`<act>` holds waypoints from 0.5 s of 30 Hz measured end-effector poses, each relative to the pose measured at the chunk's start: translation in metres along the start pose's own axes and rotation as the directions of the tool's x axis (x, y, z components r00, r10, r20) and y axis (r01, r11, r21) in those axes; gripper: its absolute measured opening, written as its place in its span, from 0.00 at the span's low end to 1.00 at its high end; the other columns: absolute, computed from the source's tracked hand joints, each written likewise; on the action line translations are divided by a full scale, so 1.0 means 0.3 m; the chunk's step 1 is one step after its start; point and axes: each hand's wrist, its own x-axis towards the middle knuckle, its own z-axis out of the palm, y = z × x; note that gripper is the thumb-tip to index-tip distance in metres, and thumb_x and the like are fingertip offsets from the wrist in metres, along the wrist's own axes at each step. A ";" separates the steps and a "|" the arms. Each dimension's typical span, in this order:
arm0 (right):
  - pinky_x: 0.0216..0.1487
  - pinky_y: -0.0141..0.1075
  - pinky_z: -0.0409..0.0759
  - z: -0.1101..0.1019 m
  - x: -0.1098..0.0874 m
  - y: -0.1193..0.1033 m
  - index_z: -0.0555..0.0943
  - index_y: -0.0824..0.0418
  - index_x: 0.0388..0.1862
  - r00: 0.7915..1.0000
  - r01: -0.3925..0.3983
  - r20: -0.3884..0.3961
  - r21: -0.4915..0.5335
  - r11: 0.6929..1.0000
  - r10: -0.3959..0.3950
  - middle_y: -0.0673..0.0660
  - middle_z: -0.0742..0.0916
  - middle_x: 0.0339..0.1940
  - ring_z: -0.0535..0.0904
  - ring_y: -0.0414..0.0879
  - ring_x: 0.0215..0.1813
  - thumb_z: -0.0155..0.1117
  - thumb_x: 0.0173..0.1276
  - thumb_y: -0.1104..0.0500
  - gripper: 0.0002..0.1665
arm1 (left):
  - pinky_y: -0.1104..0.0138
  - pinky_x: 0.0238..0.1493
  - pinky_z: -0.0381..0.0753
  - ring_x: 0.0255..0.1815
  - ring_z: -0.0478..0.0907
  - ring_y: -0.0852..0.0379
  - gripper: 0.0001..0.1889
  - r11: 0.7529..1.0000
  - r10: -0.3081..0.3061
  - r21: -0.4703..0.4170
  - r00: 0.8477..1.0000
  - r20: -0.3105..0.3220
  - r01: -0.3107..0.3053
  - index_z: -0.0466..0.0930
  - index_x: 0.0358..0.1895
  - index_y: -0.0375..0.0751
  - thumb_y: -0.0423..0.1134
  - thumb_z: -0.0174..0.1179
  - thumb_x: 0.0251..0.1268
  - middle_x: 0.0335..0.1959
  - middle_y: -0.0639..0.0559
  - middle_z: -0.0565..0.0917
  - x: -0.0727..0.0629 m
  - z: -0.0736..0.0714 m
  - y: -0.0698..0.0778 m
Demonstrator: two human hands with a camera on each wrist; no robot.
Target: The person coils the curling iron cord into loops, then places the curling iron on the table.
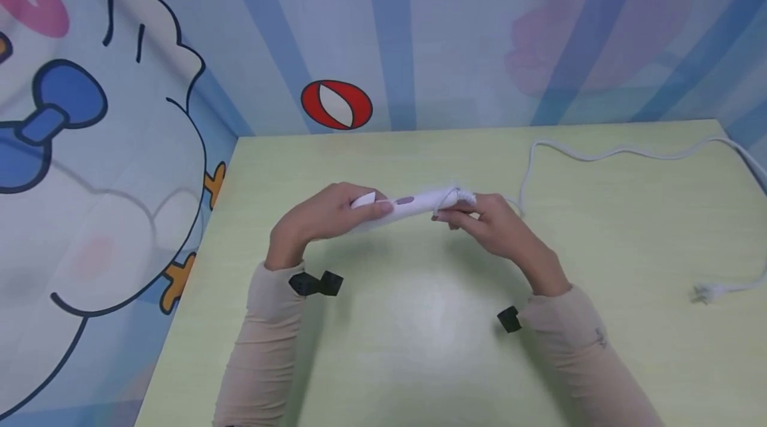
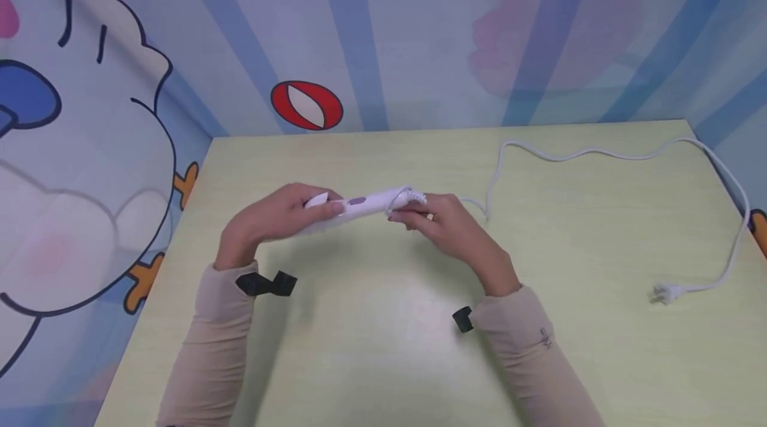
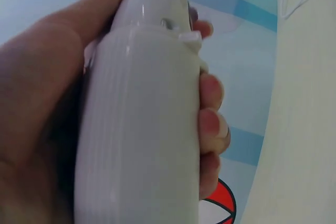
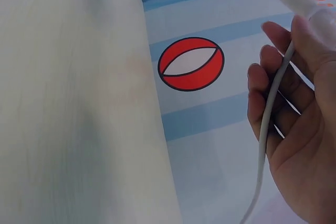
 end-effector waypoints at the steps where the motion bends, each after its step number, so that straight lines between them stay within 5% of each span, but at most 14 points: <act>1: 0.35 0.34 0.77 -0.005 -0.001 0.000 0.85 0.59 0.44 1.000 -0.012 0.004 -0.004 1.000 0.012 0.53 0.88 0.35 0.79 0.41 0.32 0.63 0.67 0.60 0.09 | 0.62 0.38 0.75 0.37 0.75 0.54 0.15 1.000 0.005 0.000 1.000 0.015 -0.005 0.81 0.45 0.57 0.59 0.52 0.67 0.36 0.55 0.80 -0.002 0.001 0.003; 4: 0.32 0.33 0.74 -0.016 0.000 0.005 0.85 0.58 0.38 1.000 -0.025 -0.003 -0.020 0.999 0.025 0.52 0.87 0.32 0.75 0.42 0.30 0.68 0.62 0.62 0.06 | 0.62 0.38 0.76 0.37 0.75 0.55 0.15 1.000 0.024 0.009 0.998 0.052 -0.025 0.82 0.46 0.56 0.58 0.53 0.67 0.37 0.56 0.81 -0.007 0.002 0.012; 9: 0.32 0.33 0.72 -0.050 0.015 0.003 0.85 0.57 0.33 0.997 0.062 0.051 -0.096 0.993 -0.057 0.51 0.87 0.31 0.73 0.41 0.29 0.69 0.59 0.66 0.05 | 0.64 0.34 0.74 0.34 0.75 0.56 0.14 0.999 0.037 0.031 0.995 0.090 -0.040 0.83 0.43 0.57 0.58 0.56 0.65 0.34 0.56 0.80 -0.016 0.003 0.030; 15: 0.35 0.34 0.76 -0.122 0.047 -0.041 0.86 0.55 0.35 0.966 -0.044 0.245 -0.131 0.990 0.076 0.50 0.87 0.35 0.77 0.42 0.32 0.64 0.63 0.67 0.08 | 0.66 0.31 0.70 0.29 0.73 0.58 0.13 0.995 0.039 0.088 0.990 0.133 -0.051 0.82 0.38 0.58 0.60 0.59 0.61 0.28 0.55 0.79 -0.032 0.015 0.068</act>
